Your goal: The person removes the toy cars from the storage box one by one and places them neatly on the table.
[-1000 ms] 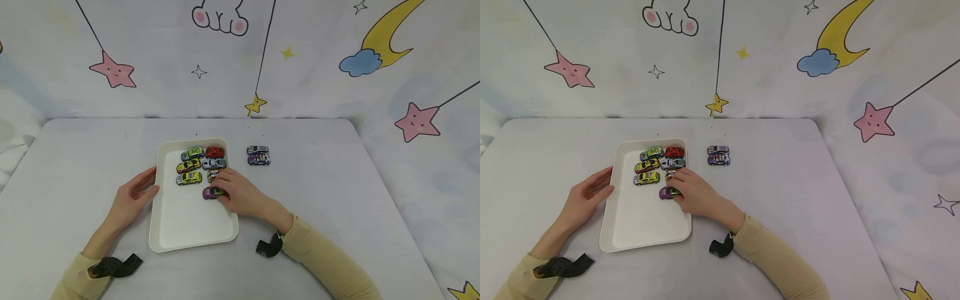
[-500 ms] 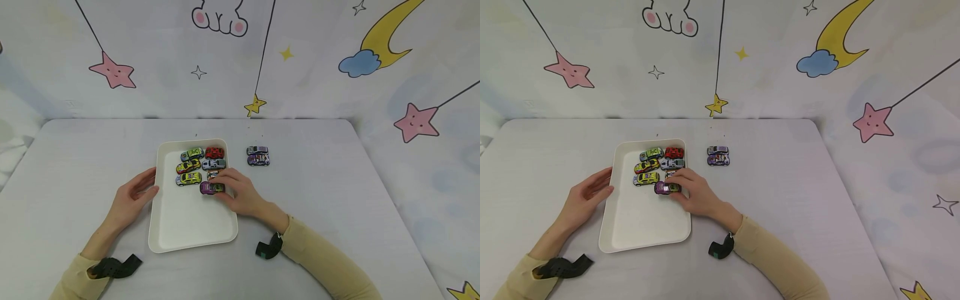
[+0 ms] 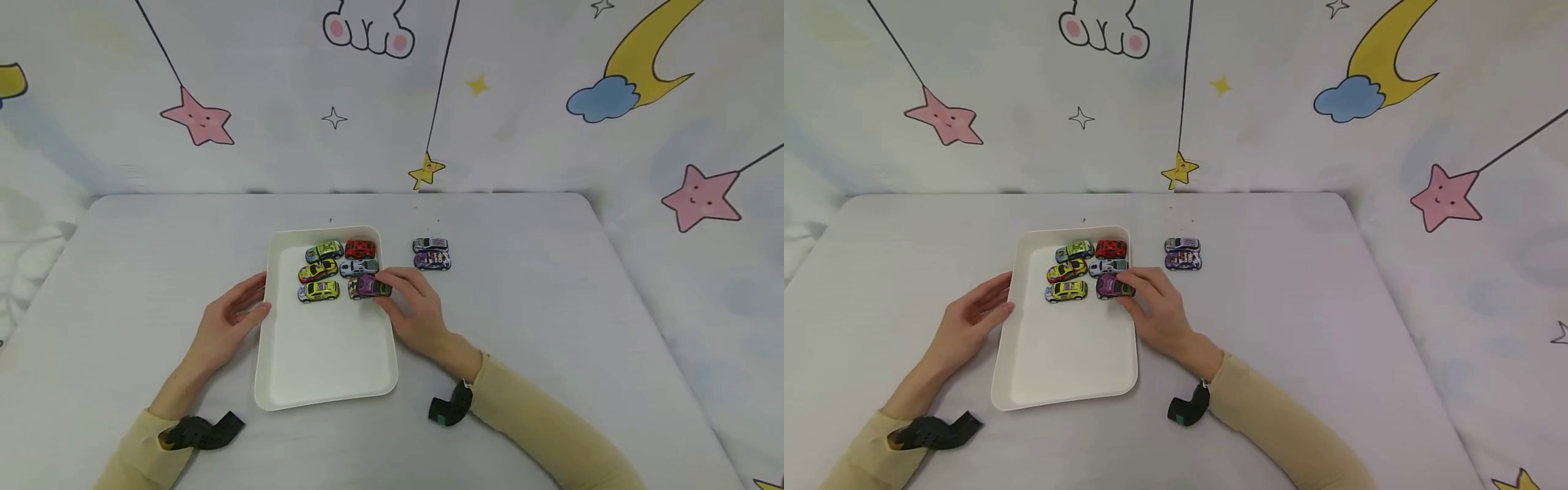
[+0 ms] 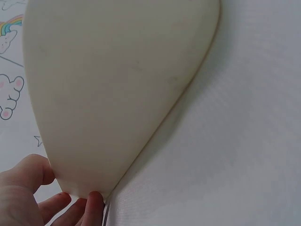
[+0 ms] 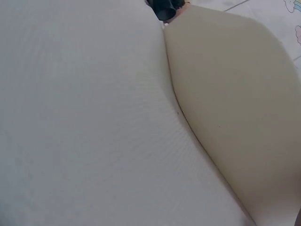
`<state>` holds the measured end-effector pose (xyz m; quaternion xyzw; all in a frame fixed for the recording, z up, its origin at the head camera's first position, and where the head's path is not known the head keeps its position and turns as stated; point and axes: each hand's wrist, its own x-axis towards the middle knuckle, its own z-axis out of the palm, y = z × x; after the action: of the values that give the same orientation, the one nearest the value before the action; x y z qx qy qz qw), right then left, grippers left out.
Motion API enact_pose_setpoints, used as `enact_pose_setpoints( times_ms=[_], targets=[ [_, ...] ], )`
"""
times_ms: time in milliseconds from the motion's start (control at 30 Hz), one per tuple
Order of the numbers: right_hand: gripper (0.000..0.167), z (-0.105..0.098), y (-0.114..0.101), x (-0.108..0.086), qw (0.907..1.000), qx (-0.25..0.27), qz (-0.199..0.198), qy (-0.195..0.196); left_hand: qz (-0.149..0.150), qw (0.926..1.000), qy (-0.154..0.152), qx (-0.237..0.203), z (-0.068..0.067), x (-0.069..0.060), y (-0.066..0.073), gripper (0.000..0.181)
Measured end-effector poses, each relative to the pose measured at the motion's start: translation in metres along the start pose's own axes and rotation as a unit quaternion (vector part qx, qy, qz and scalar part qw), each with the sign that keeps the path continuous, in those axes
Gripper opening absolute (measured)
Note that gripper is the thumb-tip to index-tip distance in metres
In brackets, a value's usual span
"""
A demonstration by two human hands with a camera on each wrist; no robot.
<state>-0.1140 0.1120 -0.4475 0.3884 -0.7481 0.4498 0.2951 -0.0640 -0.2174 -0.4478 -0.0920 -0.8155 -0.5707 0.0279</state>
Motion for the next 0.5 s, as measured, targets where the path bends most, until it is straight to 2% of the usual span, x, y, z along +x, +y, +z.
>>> enact_pose_setpoints(
  times_ms=[300,500],
  targets=[
    [0.038,-0.008,0.009,-0.003,0.9986,-0.029,0.026,0.035,0.003,0.9999,0.003,0.012,0.001,-0.001,-0.003,0.051],
    [0.038,-0.030,0.024,-0.006,0.9971,-0.061,0.020,0.040,0.008,0.9999,0.002,0.014,0.002,0.000,-0.003,0.051]
  ],
)
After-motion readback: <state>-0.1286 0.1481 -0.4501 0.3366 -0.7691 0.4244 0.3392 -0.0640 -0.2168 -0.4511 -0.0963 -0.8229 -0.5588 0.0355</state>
